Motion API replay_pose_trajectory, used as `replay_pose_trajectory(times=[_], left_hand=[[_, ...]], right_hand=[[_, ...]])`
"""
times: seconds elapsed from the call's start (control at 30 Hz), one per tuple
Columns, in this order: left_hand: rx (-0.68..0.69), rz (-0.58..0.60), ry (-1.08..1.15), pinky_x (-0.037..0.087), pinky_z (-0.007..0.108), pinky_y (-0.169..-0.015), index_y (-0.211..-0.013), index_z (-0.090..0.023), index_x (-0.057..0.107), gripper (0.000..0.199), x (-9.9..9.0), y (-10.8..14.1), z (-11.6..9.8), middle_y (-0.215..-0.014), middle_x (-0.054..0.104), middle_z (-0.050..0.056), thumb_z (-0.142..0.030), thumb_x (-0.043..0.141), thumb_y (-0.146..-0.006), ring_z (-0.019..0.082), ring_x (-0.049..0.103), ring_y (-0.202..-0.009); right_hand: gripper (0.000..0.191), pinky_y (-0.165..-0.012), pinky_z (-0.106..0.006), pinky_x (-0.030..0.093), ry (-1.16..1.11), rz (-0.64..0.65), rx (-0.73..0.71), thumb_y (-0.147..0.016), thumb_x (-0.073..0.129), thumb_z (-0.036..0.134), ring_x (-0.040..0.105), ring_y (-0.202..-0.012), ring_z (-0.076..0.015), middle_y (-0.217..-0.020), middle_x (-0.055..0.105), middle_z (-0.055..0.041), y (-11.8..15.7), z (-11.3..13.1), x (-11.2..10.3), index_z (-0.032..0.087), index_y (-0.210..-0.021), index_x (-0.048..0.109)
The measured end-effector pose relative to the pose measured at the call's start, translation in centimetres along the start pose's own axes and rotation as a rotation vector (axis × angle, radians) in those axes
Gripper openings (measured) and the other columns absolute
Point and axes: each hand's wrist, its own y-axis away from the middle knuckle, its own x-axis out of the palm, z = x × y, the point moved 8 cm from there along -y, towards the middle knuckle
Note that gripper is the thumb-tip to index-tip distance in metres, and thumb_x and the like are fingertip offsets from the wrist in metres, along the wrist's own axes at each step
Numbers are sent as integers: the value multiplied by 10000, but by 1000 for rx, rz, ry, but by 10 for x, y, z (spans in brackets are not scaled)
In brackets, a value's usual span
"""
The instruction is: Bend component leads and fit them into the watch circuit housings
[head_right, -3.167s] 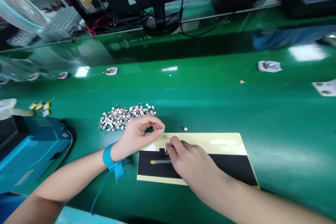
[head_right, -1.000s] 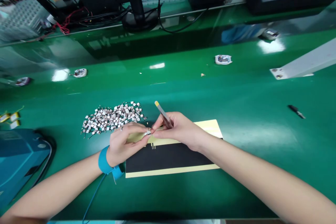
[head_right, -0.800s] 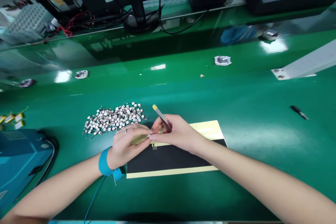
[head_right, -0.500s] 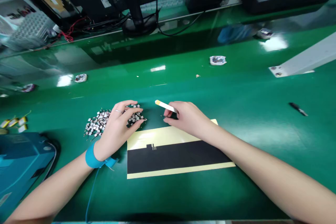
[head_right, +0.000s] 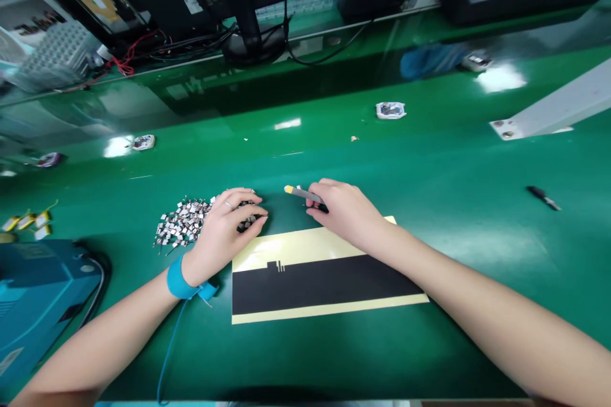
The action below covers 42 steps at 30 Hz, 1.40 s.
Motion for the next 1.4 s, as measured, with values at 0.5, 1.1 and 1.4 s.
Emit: replay_pose_trajectory(times=[0.5, 1.1, 1.4], left_hand=[[-598, 90, 1479, 504, 186, -670, -688, -145, 652, 57, 41, 20, -1, -731, 682, 10, -97, 668, -663, 93, 635, -712], [-452, -121, 1342, 513, 168, -665, -868, -202, 646, 207, 32, 18, 15, -771, 646, 0, -84, 638, -698, 70, 614, -701], [-397, -183, 1312, 512, 192, -669, -747, -164, 546, 146, 23, 17, 9, -741, 627, 0, -61, 634, -692, 96, 626, -753]], right_hand=[[321, -439, -281, 466, 349, 137, -389, -683, 611, 58, 593, -565, -174, -857, 568, -67, 60, 83, 52, 123, -996, 587], [89, -446, -163, 352, -526, -57, -193, -720, 577, 74, 466, -493, -45, -756, 585, 12, 36, 56, -1, 158, -736, 600], [131, -434, -207, 232, -796, -48, 82, -733, 585, 279, 283, -442, -65, -496, 348, 63, 25, 33, 9, 151, -705, 593]])
